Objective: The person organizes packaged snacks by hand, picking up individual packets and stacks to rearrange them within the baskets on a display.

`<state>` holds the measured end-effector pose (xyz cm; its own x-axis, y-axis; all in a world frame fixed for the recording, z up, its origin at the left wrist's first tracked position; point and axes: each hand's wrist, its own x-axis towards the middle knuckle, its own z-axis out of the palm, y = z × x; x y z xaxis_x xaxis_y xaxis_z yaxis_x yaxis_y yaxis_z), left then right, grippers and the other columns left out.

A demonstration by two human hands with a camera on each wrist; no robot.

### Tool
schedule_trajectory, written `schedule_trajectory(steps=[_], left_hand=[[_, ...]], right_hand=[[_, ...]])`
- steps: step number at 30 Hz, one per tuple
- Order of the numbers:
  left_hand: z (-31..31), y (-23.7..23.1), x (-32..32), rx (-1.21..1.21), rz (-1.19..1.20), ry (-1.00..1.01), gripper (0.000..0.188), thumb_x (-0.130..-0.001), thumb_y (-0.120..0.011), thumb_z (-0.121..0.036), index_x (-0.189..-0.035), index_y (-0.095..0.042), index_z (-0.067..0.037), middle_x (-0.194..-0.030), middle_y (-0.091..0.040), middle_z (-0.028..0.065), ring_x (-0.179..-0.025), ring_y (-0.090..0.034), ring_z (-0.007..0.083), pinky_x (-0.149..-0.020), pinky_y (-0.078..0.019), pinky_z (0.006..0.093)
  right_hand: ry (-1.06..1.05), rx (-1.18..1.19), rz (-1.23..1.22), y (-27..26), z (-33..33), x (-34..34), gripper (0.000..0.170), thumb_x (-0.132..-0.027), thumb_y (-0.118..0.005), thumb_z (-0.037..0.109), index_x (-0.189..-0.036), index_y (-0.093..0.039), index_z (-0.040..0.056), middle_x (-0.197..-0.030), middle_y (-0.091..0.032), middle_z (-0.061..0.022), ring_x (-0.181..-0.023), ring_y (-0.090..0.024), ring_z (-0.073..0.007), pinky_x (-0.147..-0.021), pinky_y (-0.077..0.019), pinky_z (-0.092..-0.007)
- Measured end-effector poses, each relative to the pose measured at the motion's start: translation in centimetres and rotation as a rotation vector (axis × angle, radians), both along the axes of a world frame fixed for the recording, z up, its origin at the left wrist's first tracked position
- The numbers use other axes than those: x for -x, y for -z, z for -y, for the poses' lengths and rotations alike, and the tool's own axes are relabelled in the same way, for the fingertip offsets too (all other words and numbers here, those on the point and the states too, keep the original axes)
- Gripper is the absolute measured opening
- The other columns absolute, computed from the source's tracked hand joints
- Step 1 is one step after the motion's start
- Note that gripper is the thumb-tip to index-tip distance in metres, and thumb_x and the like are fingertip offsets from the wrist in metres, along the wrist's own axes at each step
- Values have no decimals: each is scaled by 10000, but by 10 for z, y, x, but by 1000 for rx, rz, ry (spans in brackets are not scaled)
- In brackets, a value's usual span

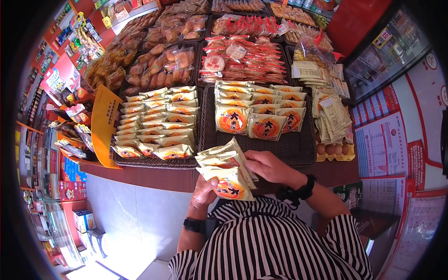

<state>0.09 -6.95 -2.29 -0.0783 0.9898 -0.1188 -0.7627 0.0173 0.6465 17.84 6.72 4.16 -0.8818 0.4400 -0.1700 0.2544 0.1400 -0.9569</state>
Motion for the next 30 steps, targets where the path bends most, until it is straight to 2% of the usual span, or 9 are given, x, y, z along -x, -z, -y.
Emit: schedule_trajectory(steps=[3, 5, 12, 14, 15, 17, 20, 24, 30], left_hand=[[1, -1, 0, 2, 37, 7, 782, -739, -744, -321, -1306, -353, 49, -1240, -519, 147, -1119, -533, 233, -962, -420, 361], [3, -1, 0, 38, 25, -1, 797, -726, -747, -366, -1298, -371, 41, -1229, -529, 142, -1106, -543, 233, -954, -427, 360], [9, 5, 6, 87, 43, 133, 809, -709, -768, -348, -1302, -372, 34, -1232, -529, 144, -1108, -543, 236, -952, -431, 362], [9, 5, 7, 83, 55, 151, 811, -708, -769, -338, -1304, -366, 37, -1236, -526, 150, -1113, -540, 241, -955, -429, 366], [9, 5, 8, 79, 65, 169, 813, -707, -769, -327, -1306, -360, 41, -1239, -523, 155, -1117, -538, 247, -957, -428, 370], [10, 8, 9, 65, 86, 188, 800, -717, -759, -289, -1314, -345, 47, -1248, -514, 169, -1125, -532, 260, -966, -422, 381], [9, 5, 9, 79, 88, 208, 777, -729, -748, -260, -1316, -344, 50, -1250, -513, 174, -1127, -532, 263, -967, -420, 384], [10, 10, 10, 51, 95, 178, 705, -747, -735, -240, -1289, -387, 46, -1226, -539, 164, -1106, -551, 255, -967, -423, 383], [14, 14, 17, 45, 71, 123, 762, -722, -742, -286, -1300, -369, 42, -1229, -532, 158, -1103, -549, 264, -964, -426, 383]], right_hand=[[94, 133, -136, 4, 2, 2, 272, -947, -465, 196, -1092, -547, -19, -882, -615, -97, -785, -563, -118, -705, -445, -272], [46, -45, -83, -1, 3, 4, 267, -945, -462, 181, -1098, -537, -24, -888, -616, -95, -796, -563, -114, -711, -448, -271], [127, -49, -71, 11, 5, 7, 227, -895, -523, 86, -1095, -536, -22, -905, -621, -104, -815, -560, -98, -718, -452, -274], [83, -92, -70, 11, 5, 8, 202, -833, -563, 92, -989, -528, -32, -851, -619, -206, -727, -625, -222, -646, -455, -336], [82, -92, -69, 8, 4, 8, 202, -833, -563, 92, -989, -528, -32, -851, -619, -206, -727, -625, -222, -646, -455, -336], [113, -177, 43, -7, 1, 6, 222, -855, -572, 98, -1039, -539, -22, -824, -609, -81, -720, -521, -76, -628, -433, -259], [212, -324, 36, -34, -7, 2, 215, -836, -576, 103, -1008, -531, -18, -770, -576, -57, -674, -470, -63, -592, -412, -256], [297, -203, -49, -39, -12, -2, 184, -823, -573, 109, -889, -475, -33, -740, -493, -72, -663, -465, -93, -599, -394, -296], [443, 81, -226, -29, -19, -8, 266, -838, -558, 63, -1082, -507, -31, -820, -527, -33, -754, -474, -57, -672, -426, -233]])
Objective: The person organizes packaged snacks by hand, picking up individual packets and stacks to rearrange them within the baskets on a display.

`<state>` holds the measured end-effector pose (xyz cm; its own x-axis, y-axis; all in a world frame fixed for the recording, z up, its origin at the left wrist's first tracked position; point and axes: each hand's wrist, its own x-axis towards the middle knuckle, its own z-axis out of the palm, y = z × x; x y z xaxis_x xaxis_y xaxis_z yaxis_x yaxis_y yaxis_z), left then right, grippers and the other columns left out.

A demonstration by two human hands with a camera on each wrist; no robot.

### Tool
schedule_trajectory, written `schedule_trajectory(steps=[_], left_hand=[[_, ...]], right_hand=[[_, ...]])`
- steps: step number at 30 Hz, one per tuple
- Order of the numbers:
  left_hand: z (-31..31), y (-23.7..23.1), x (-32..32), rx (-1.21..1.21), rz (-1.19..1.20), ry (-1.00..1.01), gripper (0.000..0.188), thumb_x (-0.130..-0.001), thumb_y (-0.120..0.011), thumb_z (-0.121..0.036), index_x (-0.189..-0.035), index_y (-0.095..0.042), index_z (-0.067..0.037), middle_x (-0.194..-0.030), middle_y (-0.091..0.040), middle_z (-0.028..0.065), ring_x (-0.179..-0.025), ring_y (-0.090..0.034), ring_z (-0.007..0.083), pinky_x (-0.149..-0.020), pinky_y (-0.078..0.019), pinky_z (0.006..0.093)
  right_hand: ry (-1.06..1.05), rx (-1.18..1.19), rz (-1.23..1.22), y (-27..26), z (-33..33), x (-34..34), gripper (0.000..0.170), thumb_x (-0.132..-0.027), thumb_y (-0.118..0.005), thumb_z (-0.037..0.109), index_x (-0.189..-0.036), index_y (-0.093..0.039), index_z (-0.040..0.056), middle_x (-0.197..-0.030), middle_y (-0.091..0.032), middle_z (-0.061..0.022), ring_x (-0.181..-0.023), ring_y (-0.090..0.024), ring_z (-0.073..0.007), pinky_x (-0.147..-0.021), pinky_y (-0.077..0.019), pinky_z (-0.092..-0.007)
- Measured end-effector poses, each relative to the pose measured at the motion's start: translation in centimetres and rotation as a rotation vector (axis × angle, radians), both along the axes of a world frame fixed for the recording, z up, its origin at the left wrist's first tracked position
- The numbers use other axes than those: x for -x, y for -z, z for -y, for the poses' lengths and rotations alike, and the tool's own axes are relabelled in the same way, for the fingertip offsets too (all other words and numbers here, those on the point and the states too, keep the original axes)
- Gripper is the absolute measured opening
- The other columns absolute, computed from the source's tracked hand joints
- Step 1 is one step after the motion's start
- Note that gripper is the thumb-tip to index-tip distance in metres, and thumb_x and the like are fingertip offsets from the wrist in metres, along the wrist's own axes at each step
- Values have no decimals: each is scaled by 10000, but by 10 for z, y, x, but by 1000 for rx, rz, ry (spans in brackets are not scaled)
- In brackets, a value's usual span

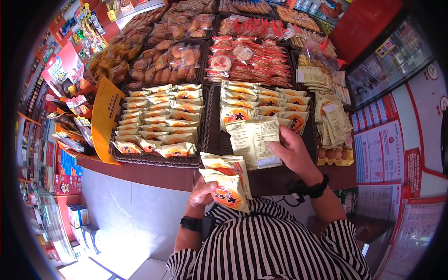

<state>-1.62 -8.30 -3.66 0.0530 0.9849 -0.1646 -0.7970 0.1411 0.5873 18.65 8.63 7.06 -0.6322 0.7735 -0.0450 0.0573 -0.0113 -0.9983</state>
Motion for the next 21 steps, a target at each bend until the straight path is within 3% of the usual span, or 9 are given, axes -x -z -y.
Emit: schedule_trajectory(steps=[2, 3, 4, 6, 12, 14, 16, 17, 21], left_hand=[[0, 0, 1, -5, 0, -43, 756, -727, -737, -289, -1303, -369, 34, -1224, -537, 151, -1102, -551, 269, -967, -426, 391], [1, 0, 2, -37, 40, -61, 748, -735, -729, -286, -1308, -364, 29, -1224, -538, 148, -1105, -549, 269, -973, -423, 397], [1, -1, 3, -67, 79, -78, 740, -744, -720, -282, -1313, -360, 24, -1223, -540, 145, -1109, -547, 270, -978, -419, 403], [0, -3, 1, -88, 76, -113, 732, -765, -697, -279, -1329, -341, 20, -1260, -513, 149, -1141, -526, 269, -994, -405, 411], [2, -18, -3, -20, 41, -214, 714, -794, -678, -252, -1337, -319, 41, -1310, -467, 158, -1193, -483, 248, -1024, -371, 382], [-4, -15, -3, 25, -36, -105, 724, -777, -707, -252, -1325, -338, 43, -1282, -499, 144, -1148, -523, 226, -991, -414, 367], [-7, -20, -9, 79, 6, -41, 719, -763, -731, -241, -1313, -359, 35, -1252, -527, 128, -1101, -555, 207, -956, -450, 350], [-10, -24, -13, 101, 34, -37, 703, -750, -748, -216, -1301, -381, 21, -1233, -541, 119, -1079, -567, 192, -931, -471, 341], [-6, -12, -11, 6, 31, -119, 669, -749, -747, -171, -1294, -398, 0, -1228, -543, 112, -1085, -564, 188, -910, -489, 346]], right_hand=[[80, -373, 101, -3, 4, -3, 251, -819, -571, 35, -1060, -520, -8, -841, -541, -52, -752, -506, -83, -686, -430, -232], [118, -594, 205, -11, 9, -2, 273, -774, -577, -11, -1041, -533, 22, -858, -559, -70, -756, -550, -172, -717, -444, -269], [135, -959, 81, -10, 8, 3, 292, -726, -585, -24, -1004, -543, 52, -914, -585, -74, -801, -569, -256, -734, -451, -345], [83, -1177, 11, -6, 19, 3, 293, -701, -603, -23, -973, -548, 73, -991, -603, -71, -849, -570, -283, -725, -445, -398], [96, -1339, -60, -16, 44, -2, 340, -641, -696, 36, -930, -547, 134, -1059, -600, -44, -883, -562, -224, -687, -416, -369], [105, -1358, -36, -16, 48, -2, 345, -639, -704, 58, -934, -550, 151, -1069, -596, -37, -895, -560, -217, -708, -415, -371], [-22, -1445, 42, -15, 54, 7, 322, -640, -713, 112, -922, -576, 183, -1064, -593, -27, -926, -559, -207, -765, -411, -378], [-50, -1411, 83, -9, 58, 8, 277, -649, -708, 150, -902, -604, 196, -1076, -580, -42, -981, -549, -217, -851, -392, -433], [-191, -1303, 152, 4, 65, 9, 263, -666, -697, 118, -912, -610, 152, -1185, -509, -95, -1071, -511, -276, -927, -377, -500]])
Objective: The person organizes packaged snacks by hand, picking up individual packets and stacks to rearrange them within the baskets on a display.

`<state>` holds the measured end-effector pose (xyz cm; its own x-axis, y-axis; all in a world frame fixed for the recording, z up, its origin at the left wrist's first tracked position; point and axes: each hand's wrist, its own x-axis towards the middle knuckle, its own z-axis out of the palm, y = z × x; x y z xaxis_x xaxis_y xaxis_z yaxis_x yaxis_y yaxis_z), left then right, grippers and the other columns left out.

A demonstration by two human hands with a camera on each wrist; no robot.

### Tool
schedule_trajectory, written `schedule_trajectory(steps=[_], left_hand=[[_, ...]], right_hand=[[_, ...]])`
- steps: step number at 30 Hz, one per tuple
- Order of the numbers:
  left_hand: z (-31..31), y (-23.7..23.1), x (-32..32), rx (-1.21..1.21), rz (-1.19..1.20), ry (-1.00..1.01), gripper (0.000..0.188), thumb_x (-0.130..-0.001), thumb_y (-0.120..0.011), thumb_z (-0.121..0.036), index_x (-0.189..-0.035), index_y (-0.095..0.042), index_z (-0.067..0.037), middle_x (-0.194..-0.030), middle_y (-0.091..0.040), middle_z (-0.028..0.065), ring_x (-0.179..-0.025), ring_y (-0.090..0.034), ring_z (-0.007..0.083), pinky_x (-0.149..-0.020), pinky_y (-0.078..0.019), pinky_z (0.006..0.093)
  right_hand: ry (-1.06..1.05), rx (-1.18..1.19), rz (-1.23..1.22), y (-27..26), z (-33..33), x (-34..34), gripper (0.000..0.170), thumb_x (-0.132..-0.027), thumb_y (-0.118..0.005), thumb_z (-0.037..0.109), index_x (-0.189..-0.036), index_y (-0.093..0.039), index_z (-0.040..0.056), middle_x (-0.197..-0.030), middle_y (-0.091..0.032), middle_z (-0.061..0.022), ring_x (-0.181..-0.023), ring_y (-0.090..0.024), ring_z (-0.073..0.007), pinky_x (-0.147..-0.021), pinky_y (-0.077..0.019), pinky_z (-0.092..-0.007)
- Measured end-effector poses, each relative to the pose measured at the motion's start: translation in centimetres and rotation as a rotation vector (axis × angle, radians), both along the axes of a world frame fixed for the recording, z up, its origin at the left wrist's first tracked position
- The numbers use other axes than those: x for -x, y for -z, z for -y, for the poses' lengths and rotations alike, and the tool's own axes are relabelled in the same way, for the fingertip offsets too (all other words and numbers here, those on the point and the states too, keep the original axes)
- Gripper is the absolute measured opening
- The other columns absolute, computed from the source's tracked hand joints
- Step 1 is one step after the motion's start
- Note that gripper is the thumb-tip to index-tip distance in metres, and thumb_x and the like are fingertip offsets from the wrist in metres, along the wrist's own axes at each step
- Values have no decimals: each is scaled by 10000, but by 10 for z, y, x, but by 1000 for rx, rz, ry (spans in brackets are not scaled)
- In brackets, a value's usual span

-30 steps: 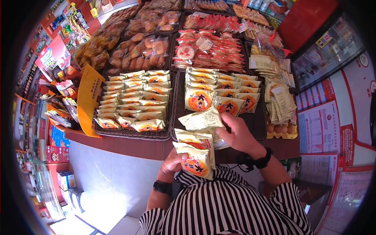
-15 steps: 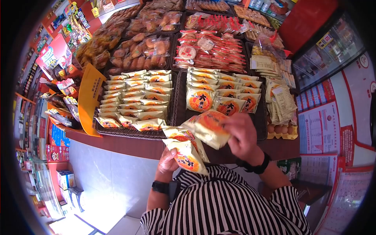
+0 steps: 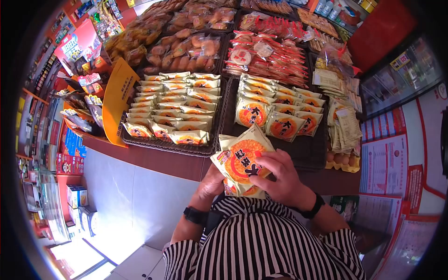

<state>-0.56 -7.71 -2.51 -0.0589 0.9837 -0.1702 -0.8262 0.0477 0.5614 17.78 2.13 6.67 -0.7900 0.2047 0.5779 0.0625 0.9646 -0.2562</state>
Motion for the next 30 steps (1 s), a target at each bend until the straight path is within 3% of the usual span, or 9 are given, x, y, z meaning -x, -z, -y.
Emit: schedule_trajectory(steps=[4, 7, 9, 11, 13, 15, 20, 26, 30], left_hand=[[0, 10, 4, 0, 28, -81, 602, -793, -687, -106, -1306, -386, -11, -1232, -538, 116, -1086, -565, 198, -918, -485, 357], [-1, 3, 0, 3, -7, -175, 581, -806, -661, -70, -1310, -378, -15, -1241, -529, 115, -1090, -560, 199, -923, -481, 356], [1, 9, 1, -6, -38, -190, 579, -801, -656, -45, -1306, -374, -13, -1246, -520, 109, -1102, -549, 196, -925, -478, 353], [4, 16, 4, -11, -232, -147, 586, -792, -661, -15, -1301, -372, -16, -1252, -512, 100, -1114, -537, 190, -936, -466, 339], [4, 16, 3, 34, -325, -178, 591, -788, -670, -5, -1298, -370, -11, -1249, -512, 94, -1121, -525, 177, -956, -446, 328], [7, 0, 3, 34, -637, -128, 583, -797, -670, -10, -1297, -369, -7, -1257, -506, 88, -1111, -520, 160, -965, -430, 320], [2, -26, 1, 125, -466, -105, 534, -841, -653, -79, -1292, -377, 2, -1198, -550, 98, -1087, -528, 161, -932, -436, 311], [17, -14, 11, 92, -421, -151, 531, -847, -656, -119, -1284, -382, 5, -1204, -546, 109, -1085, -532, 176, -935, -440, 324], [23, -9, 13, 107, -440, -131, 524, -848, -652, -107, -1283, -383, 4, -1203, -547, 108, -1084, -532, 172, -934, -442, 325]], right_hand=[[17, 284, -39, 3, -4, -8, 281, -695, -672, 102, -963, -588, 94, -1210, -479, -129, -1095, -496, -304, -934, -389, -473], [344, 812, -171, -2, -4, -9, 358, -792, -633, 167, -1095, -495, 35, -1217, -463, -154, -1128, -475, -278, -923, -383, -393], [321, 1277, -108, 35, -8, -13, 414, -810, -654, 221, -1132, -486, 24, -1150, -517, -99, -1029, -522, -188, -836, -418, -336], [363, 1327, 77, 38, -3, -7, 425, -790, -683, 249, -1106, -505, 27, -1081, -539, -69, -1003, -524, -145, -815, -422, -307], [328, 1314, -45, 44, 5, 4, 352, -806, -679, 211, -1063, -522, 29, -1035, -543, -54, -989, -519, -112, -798, -429, -278], [231, 1520, -283, 37, 8, 11, 276, -836, -648, 143, -1051, -522, 24, -1021, -556, -54, -986, -519, -100, -816, -433, -263], [94, 1594, -554, 13, -20, 9, 253, -901, -531, 88, -1130, -462, 5, -1068, -574, -61, -969, -536, -103, -884, -425, -280], [278, 787, -245, -23, -92, 7, 174, -868, -562, 70, -1013, -513, -14, -872, -572, -50, -770, -528, -90, -721, -448, -260], [226, 638, 68, 8, -113, 32, 177, -804, -593, 66, -966, -534, 25, -838, -598, -149, -771, -594, -300, -682, -454, -355]])
